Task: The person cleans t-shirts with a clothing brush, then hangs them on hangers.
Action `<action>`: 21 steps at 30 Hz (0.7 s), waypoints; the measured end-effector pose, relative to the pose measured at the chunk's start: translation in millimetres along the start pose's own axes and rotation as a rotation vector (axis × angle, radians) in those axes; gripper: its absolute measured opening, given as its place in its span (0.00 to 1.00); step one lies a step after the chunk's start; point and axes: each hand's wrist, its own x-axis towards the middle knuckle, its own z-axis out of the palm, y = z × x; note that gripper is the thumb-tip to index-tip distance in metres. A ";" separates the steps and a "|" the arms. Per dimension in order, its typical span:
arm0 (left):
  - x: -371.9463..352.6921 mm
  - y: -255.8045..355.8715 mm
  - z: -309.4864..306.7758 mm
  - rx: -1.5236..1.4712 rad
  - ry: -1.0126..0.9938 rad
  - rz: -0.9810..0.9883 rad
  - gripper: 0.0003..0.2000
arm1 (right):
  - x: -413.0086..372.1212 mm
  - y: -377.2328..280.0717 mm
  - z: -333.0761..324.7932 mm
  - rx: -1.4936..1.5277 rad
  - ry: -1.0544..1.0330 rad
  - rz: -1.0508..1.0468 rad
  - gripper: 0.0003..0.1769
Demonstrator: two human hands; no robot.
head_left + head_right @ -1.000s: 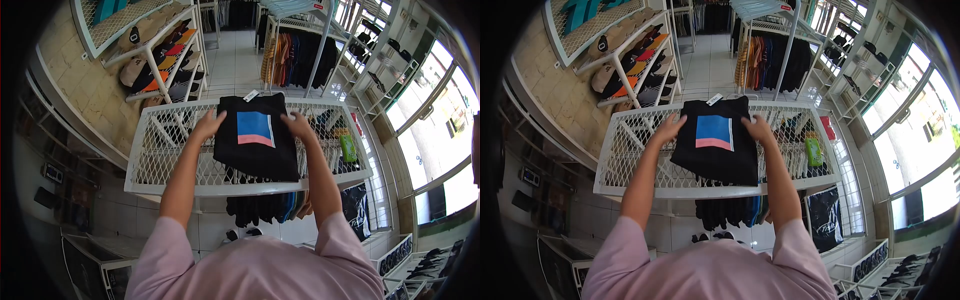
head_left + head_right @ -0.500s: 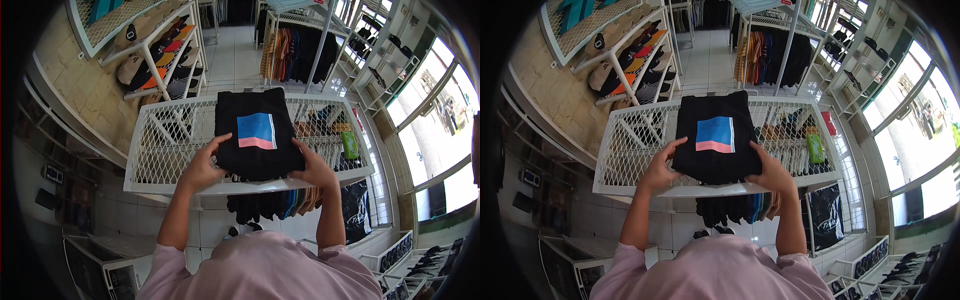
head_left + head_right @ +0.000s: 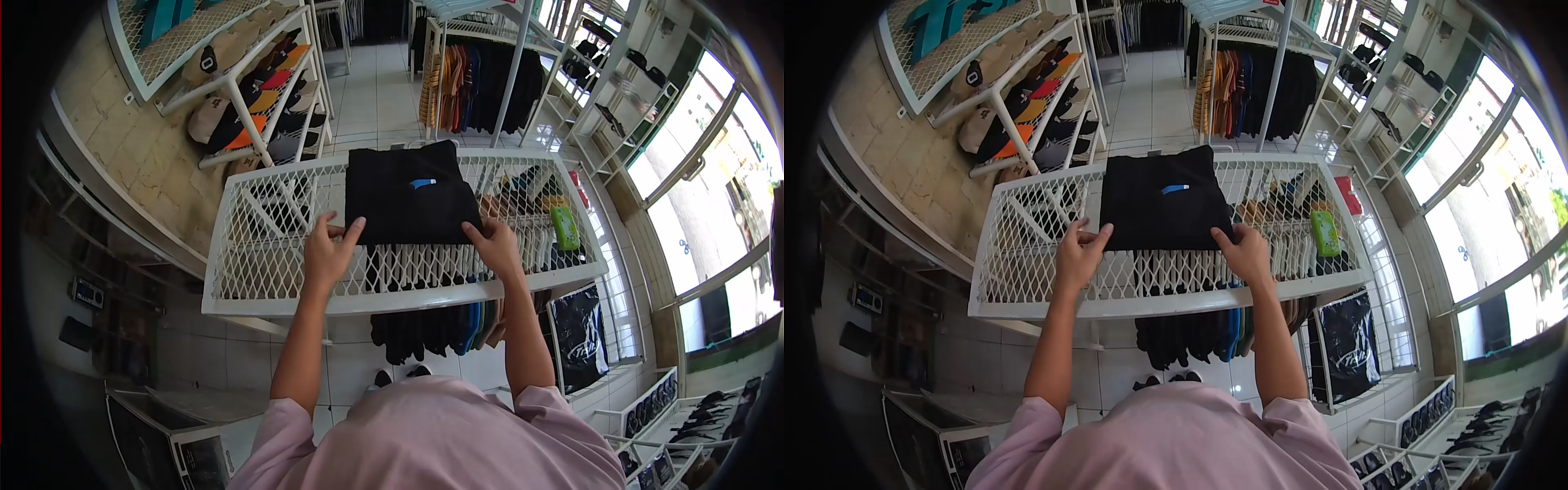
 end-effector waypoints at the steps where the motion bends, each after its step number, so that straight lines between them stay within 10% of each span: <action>1: -3.5 0.5 -2.4 0.153 -0.065 0.035 0.32 | -9.6 -5.1 -6.1 -0.032 -0.076 0.023 0.32; 6: 42.4 -11.3 18.8 0.252 0.076 0.406 0.25 | 32.0 -20.9 13.7 -0.111 0.287 -0.353 0.24; 12: 88.8 87.6 -11.9 0.256 0.370 0.460 0.24 | 54.9 -126.0 -18.3 -0.077 0.432 -0.316 0.23; 21: 43.0 -64.9 18.3 0.025 -0.270 -0.176 0.41 | 9.3 -5.9 19.0 -0.178 0.064 -0.134 0.37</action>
